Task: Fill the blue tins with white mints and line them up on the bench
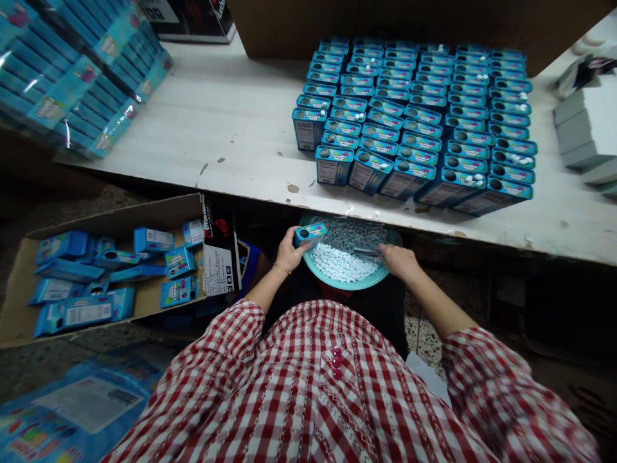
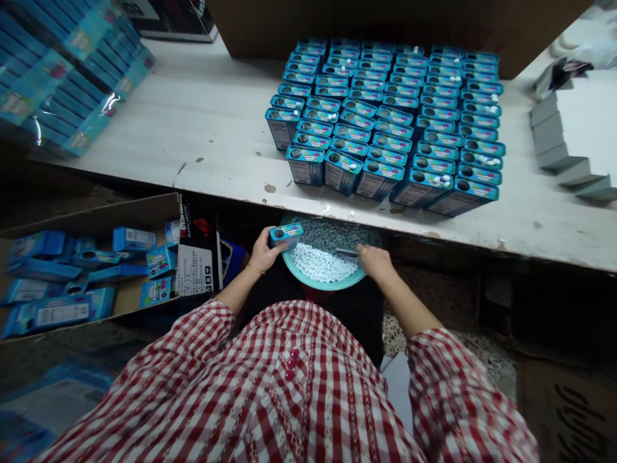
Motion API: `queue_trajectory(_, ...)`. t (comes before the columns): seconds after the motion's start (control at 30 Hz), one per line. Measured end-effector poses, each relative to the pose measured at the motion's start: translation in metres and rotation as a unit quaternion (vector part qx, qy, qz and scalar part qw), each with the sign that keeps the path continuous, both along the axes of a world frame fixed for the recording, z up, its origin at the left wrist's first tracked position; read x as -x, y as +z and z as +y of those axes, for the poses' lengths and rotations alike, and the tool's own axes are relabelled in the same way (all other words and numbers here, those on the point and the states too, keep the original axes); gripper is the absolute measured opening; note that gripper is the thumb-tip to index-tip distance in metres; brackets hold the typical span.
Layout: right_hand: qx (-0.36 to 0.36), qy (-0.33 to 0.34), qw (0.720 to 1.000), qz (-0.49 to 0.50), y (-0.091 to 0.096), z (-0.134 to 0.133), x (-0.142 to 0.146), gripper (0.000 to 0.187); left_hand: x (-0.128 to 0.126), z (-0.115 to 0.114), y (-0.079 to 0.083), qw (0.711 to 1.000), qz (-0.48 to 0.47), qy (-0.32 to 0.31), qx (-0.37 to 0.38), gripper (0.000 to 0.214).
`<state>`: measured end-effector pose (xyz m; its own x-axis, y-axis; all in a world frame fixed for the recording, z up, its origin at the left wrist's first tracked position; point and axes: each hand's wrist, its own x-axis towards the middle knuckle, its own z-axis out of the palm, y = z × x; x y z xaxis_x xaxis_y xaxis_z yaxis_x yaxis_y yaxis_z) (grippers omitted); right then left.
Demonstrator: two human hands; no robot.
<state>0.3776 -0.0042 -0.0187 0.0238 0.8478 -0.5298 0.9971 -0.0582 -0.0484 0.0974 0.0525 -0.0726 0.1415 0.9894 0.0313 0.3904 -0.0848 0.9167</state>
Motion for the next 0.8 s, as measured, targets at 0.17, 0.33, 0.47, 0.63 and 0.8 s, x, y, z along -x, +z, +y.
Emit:
queue_trajectory(0.17, -0.02, -0.024, 0.997, 0.077, -0.072, 0.01, 0.051, 0.035, 0.013, 0.001, -0.006, 0.998, -0.034, 0.051, 0.019, 0.045)
queue_trajectory(0.33, -0.038, -0.051, 0.987, 0.147, -0.086, 0.014, 0.043, 0.037, 0.017, 0.003, -0.011, 0.997, -0.043, 0.068, 0.019, 0.046)
queue_trajectory(0.47, -0.079, -0.068, 0.966, 0.237, -0.066, 0.007, 0.012, 0.035, 0.016, 0.004, -0.008, 0.998, -0.035, 0.055, 0.006, 0.046)
queue_trajectory(0.63, -0.13, -0.043, 0.941, 0.31, 0.0, 0.005, 0.001, 0.035, -0.002, 0.002, -0.002, 1.0, 0.013, 0.011, -0.001, 0.042)
queue_trajectory(0.8, -0.1, 0.052, 0.98, 0.165, 0.067, 0.017, 0.022, 0.035, -0.024, -0.002, -0.002, 0.996, 0.06, -0.057, -0.027, 0.039)
